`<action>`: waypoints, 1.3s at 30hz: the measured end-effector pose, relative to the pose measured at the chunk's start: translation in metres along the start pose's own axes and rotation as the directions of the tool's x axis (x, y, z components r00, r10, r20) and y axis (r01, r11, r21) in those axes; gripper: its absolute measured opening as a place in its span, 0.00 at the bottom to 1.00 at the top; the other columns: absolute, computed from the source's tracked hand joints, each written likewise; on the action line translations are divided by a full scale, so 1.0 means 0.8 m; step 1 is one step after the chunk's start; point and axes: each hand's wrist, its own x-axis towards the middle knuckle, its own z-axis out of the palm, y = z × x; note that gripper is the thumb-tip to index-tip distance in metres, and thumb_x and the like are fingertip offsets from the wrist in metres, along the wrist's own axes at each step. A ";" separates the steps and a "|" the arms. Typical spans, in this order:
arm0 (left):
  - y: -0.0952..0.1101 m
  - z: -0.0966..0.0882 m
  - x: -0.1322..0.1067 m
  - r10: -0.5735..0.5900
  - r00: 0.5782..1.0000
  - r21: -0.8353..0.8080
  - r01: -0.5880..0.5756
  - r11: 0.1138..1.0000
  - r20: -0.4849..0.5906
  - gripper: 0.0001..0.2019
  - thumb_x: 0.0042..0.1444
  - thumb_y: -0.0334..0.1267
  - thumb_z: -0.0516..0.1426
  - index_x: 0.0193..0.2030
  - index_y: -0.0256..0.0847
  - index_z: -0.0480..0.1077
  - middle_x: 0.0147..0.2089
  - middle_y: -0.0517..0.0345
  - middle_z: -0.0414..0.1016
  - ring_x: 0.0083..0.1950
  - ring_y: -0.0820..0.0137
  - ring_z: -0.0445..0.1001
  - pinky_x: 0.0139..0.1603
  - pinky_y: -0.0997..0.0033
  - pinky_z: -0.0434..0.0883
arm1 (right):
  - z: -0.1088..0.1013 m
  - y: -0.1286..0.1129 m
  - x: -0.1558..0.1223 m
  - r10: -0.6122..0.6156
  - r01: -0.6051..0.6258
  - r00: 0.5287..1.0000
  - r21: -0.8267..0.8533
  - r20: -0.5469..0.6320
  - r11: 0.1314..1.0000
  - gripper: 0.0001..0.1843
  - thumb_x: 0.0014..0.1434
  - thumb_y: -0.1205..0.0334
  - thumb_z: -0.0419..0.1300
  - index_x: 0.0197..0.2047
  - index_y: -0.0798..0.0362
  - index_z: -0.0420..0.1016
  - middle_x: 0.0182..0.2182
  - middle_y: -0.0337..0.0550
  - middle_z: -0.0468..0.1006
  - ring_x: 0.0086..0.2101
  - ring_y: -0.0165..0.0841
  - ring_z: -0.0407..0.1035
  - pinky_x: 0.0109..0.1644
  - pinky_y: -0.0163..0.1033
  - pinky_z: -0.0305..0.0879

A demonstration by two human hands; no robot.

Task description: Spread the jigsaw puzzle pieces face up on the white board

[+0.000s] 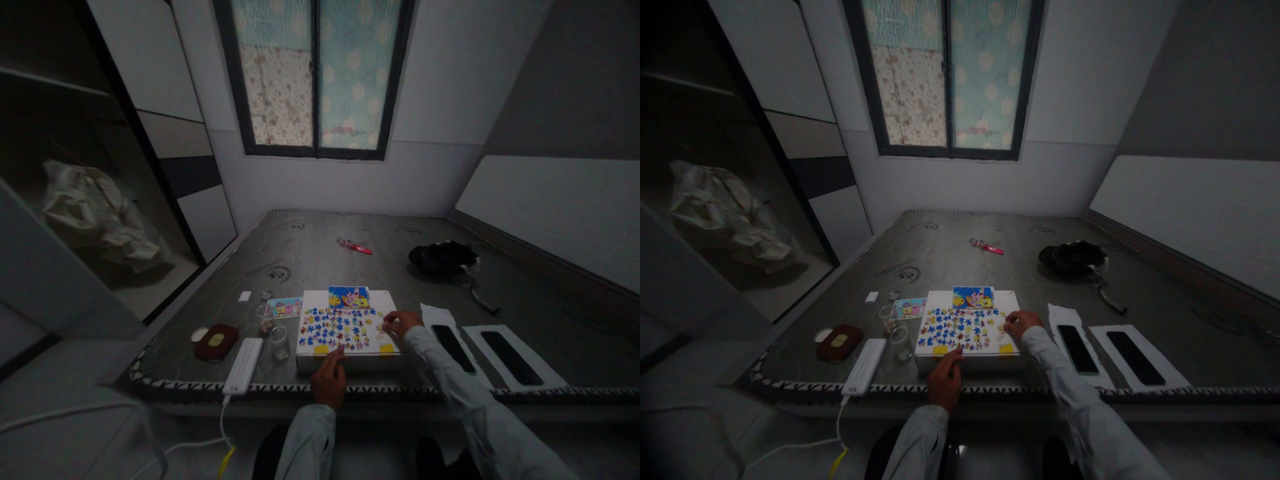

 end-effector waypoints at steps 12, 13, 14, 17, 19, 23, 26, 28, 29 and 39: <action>0.001 0.000 0.001 0.002 1.000 -0.020 -0.002 1.000 0.002 0.17 0.56 0.23 0.50 0.40 0.44 0.77 0.50 0.58 0.84 0.52 0.69 0.82 0.53 0.69 0.80 | 0.011 -0.003 0.007 0.049 -0.046 0.997 0.050 -0.054 0.998 0.08 0.58 0.59 0.62 0.41 0.49 0.80 0.38 0.42 0.86 0.39 0.35 0.79 0.47 0.39 0.70; 0.002 -0.001 0.001 -0.001 1.000 -0.023 0.001 1.000 0.001 0.17 0.57 0.23 0.49 0.40 0.44 0.78 0.50 0.57 0.84 0.52 0.69 0.82 0.53 0.69 0.80 | 0.010 -0.002 0.007 0.061 -0.058 0.997 0.059 -0.056 0.997 0.09 0.58 0.60 0.61 0.42 0.49 0.80 0.37 0.42 0.86 0.38 0.35 0.79 0.46 0.39 0.70; 0.002 -0.001 0.001 -0.006 1.000 -0.025 0.006 1.000 -0.003 0.17 0.57 0.23 0.49 0.40 0.44 0.78 0.50 0.58 0.84 0.52 0.69 0.82 0.53 0.69 0.80 | 0.010 0.000 0.007 0.073 -0.069 0.996 0.068 -0.057 0.995 0.10 0.58 0.61 0.61 0.42 0.49 0.81 0.35 0.42 0.86 0.37 0.35 0.79 0.44 0.39 0.71; 0.002 0.000 0.000 -0.014 1.000 -0.025 0.013 1.000 -0.013 0.18 0.56 0.23 0.50 0.40 0.45 0.78 0.50 0.59 0.84 0.51 0.69 0.82 0.53 0.69 0.80 | 0.006 0.003 0.007 0.107 -0.100 0.992 0.099 -0.069 0.990 0.11 0.58 0.60 0.62 0.44 0.49 0.82 0.35 0.43 0.86 0.37 0.36 0.80 0.42 0.38 0.71; 0.001 0.001 0.000 -0.019 1.000 -0.021 0.019 1.000 -0.008 0.18 0.56 0.23 0.50 0.40 0.45 0.78 0.50 0.59 0.84 0.51 0.69 0.82 0.53 0.69 0.80 | 0.005 0.001 0.008 0.125 -0.115 0.989 0.122 -0.078 0.986 0.12 0.58 0.59 0.63 0.45 0.49 0.82 0.37 0.44 0.86 0.38 0.36 0.80 0.41 0.38 0.72; -0.001 0.001 -0.001 -0.008 1.000 -0.018 0.008 1.000 0.015 0.17 0.57 0.24 0.50 0.41 0.44 0.78 0.51 0.58 0.83 0.52 0.69 0.82 0.53 0.69 0.80 | 0.012 -0.016 0.010 0.110 -0.099 0.992 0.160 -0.061 0.982 0.11 0.57 0.58 0.63 0.43 0.48 0.82 0.35 0.41 0.87 0.36 0.34 0.80 0.40 0.36 0.72; -0.001 -0.001 0.000 0.003 1.000 -0.014 -0.003 1.000 0.008 0.17 0.57 0.24 0.50 0.41 0.44 0.78 0.50 0.57 0.84 0.51 0.68 0.82 0.53 0.69 0.80 | 0.021 -0.028 0.013 0.095 -0.086 0.994 0.152 -0.054 0.985 0.09 0.55 0.59 0.66 0.40 0.47 0.83 0.33 0.39 0.87 0.35 0.33 0.80 0.40 0.35 0.72; 0.000 -0.002 0.001 0.001 1.000 -0.011 -0.001 1.000 0.004 0.17 0.57 0.24 0.50 0.40 0.44 0.78 0.50 0.57 0.84 0.51 0.68 0.83 0.52 0.68 0.81 | 0.024 -0.030 0.014 0.095 -0.087 0.994 0.131 -0.061 0.988 0.09 0.55 0.59 0.65 0.40 0.47 0.83 0.33 0.39 0.86 0.35 0.34 0.80 0.40 0.36 0.72; 0.000 -0.002 0.001 -0.003 1.000 -0.012 0.003 1.000 0.003 0.17 0.57 0.24 0.49 0.40 0.44 0.78 0.50 0.57 0.84 0.51 0.68 0.83 0.52 0.68 0.81 | 0.024 -0.028 0.015 0.091 -0.083 0.994 0.118 -0.067 0.990 0.10 0.56 0.59 0.65 0.41 0.47 0.83 0.34 0.40 0.86 0.36 0.34 0.80 0.41 0.36 0.72; 0.000 0.001 -0.001 -0.040 0.999 -0.030 0.040 0.999 0.004 0.17 0.58 0.25 0.49 0.39 0.44 0.78 0.51 0.57 0.83 0.52 0.68 0.82 0.54 0.67 0.79 | 0.005 0.001 -0.004 -0.090 0.091 0.996 -0.066 0.018 0.994 0.09 0.54 0.60 0.66 0.39 0.43 0.85 0.41 0.40 0.84 0.46 0.37 0.76 0.56 0.42 0.66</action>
